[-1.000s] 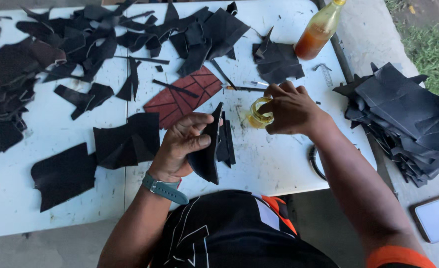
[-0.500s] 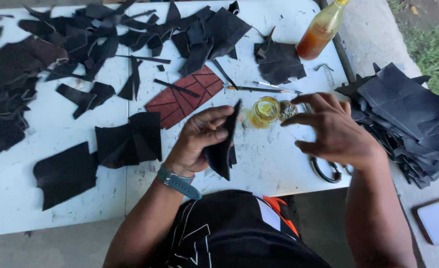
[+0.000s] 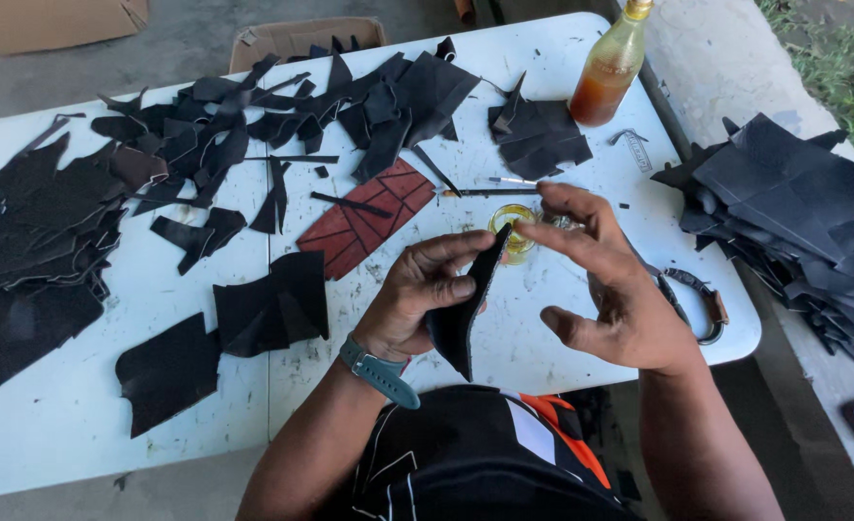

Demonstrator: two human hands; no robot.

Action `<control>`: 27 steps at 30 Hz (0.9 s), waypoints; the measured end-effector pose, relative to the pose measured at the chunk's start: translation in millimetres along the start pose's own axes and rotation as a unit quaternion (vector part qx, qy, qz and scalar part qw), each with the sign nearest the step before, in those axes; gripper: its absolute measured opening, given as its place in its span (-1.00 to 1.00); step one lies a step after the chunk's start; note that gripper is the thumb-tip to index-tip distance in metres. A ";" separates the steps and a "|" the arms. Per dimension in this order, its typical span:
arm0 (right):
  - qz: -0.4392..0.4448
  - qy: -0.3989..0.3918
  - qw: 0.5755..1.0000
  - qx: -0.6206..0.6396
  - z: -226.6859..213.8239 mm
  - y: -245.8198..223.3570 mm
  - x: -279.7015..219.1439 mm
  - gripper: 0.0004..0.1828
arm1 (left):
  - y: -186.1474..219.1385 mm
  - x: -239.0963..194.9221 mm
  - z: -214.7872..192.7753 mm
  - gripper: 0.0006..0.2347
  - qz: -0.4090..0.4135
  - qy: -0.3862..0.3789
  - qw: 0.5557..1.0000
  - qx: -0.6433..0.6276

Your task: The person repeatedly picks up small black material pieces from a table, applies a yellow substance from a small jar to the edges using their finger, and places the pieces back on the table. The process is repeated for multiple pieces throughout the clip.

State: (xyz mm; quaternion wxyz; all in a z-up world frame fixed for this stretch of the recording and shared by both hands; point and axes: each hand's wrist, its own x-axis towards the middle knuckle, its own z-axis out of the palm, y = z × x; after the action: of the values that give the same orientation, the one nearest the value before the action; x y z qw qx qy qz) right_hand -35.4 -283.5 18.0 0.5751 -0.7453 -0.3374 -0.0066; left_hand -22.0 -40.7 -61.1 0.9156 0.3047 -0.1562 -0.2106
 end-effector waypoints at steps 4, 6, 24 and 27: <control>-0.029 -0.014 0.989 -0.146 3.1 -10.2 -2.3 -0.14 | -0.9 1.4 0.2 -0.58 -0.009 0.021 1.000 0.009; -0.052 -0.020 0.986 -0.157 7.0 -14.2 -2.8 -0.22 | 0.4 1.8 -1.0 -0.59 0.010 -0.003 1.000 -0.011; -0.098 0.001 0.929 -0.357 35.2 -29.4 -3.1 -0.24 | 2.3 7.4 -2.3 -0.63 0.036 0.008 0.999 -0.020; -0.105 0.003 0.917 -0.384 38.2 -29.5 -8.6 -0.28 | 2.7 7.8 0.5 -0.62 0.029 0.009 0.999 -0.034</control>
State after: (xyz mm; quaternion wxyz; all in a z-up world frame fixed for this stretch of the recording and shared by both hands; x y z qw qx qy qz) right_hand -71.5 -251.6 26.8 0.2412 -0.8692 -0.3835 -0.1981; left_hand -14.7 -42.8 -57.8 0.9326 0.2704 -0.1498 -0.1861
